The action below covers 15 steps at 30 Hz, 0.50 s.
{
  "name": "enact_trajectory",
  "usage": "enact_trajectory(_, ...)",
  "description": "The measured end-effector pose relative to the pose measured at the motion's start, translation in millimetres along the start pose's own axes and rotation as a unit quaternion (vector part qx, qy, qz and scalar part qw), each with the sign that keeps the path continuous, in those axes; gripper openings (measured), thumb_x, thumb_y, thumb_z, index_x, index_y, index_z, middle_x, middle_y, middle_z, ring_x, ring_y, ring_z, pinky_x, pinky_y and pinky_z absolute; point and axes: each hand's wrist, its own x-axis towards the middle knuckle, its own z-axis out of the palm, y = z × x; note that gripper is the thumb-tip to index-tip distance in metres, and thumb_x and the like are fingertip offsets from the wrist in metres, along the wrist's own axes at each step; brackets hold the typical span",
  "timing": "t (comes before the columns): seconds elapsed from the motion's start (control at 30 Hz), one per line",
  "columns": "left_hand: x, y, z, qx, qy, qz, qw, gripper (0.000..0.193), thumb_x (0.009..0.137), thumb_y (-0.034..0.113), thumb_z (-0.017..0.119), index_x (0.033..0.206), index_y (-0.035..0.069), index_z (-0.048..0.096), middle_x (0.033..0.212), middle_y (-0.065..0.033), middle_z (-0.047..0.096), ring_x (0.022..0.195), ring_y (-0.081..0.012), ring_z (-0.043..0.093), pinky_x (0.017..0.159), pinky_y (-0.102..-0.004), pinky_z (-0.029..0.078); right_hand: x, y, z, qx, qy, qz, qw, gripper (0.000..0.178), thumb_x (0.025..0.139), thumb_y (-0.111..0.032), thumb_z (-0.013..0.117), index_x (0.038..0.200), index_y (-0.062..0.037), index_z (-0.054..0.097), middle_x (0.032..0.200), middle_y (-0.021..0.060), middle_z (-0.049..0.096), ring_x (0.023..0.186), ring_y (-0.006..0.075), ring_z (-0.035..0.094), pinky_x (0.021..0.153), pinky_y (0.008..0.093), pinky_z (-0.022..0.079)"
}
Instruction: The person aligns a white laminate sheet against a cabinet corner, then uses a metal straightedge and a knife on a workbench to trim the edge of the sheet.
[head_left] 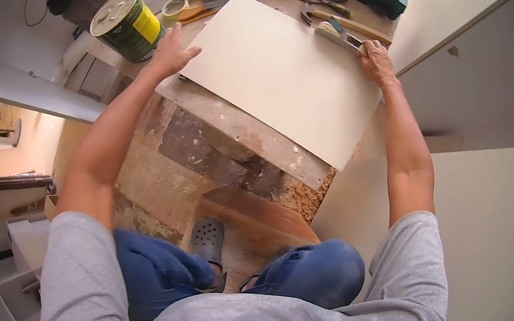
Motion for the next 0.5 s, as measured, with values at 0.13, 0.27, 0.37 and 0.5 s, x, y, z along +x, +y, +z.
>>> enact_trajectory(0.13,19,2,17,-0.113,-0.07,-0.042,0.99,0.104,0.088,0.058,0.072,0.158,-0.005,0.028,0.155,-0.0345,0.04,0.146,-0.0429,0.04,0.121,-0.0449,0.032,8,-7,24,-0.027,0.039,0.088,0.995,0.035,0.097,-0.037,0.066,0.111,-0.0053,0.063,0.12,0.0152,0.062,0.113,0.0389,0.061,0.092,0.0523,0.05)
enact_trajectory(0.27,18,-4,-2,-0.164,-0.137,-0.086,0.973,0.091,0.085,0.051,0.077,0.147,-0.007,0.046,0.145,-0.0279,0.055,0.134,-0.0383,0.054,0.114,-0.0433,0.041,11,-62,26,-0.084,0.159,0.121,0.976,0.043,0.098,-0.043,0.064,0.123,-0.0082,0.066,0.129,0.0153,0.062,0.123,0.0399,0.057,0.105,0.0566,0.042)
enact_trajectory(0.37,18,60,-20,-0.312,-0.317,-0.155,0.882,0.057,0.088,0.039,0.079,0.126,-0.002,0.065,0.115,-0.0154,0.072,0.103,-0.024,0.071,0.09,-0.0411,0.057,-14,-89,43,0.017,0.246,-0.051,0.968,0.044,0.103,-0.041,0.056,0.128,-0.0064,0.066,0.138,0.0188,0.061,0.129,0.0427,0.054,0.117,0.0562,0.031)
enact_trajectory(0.5,-20,88,-28,-0.439,-0.368,-0.18,0.799,0.045,0.097,0.036,0.07,0.123,0.0,0.065,0.107,-0.0121,0.074,0.086,-0.0221,0.075,0.075,-0.0381,0.064,-80,-253,79,0.157,0.026,-0.069,0.985,0.062,0.105,-0.054,0.044,0.148,-0.0104,0.051,0.157,0.0262,0.041,0.148,0.0468,0.032,0.124,0.0591,0.018)
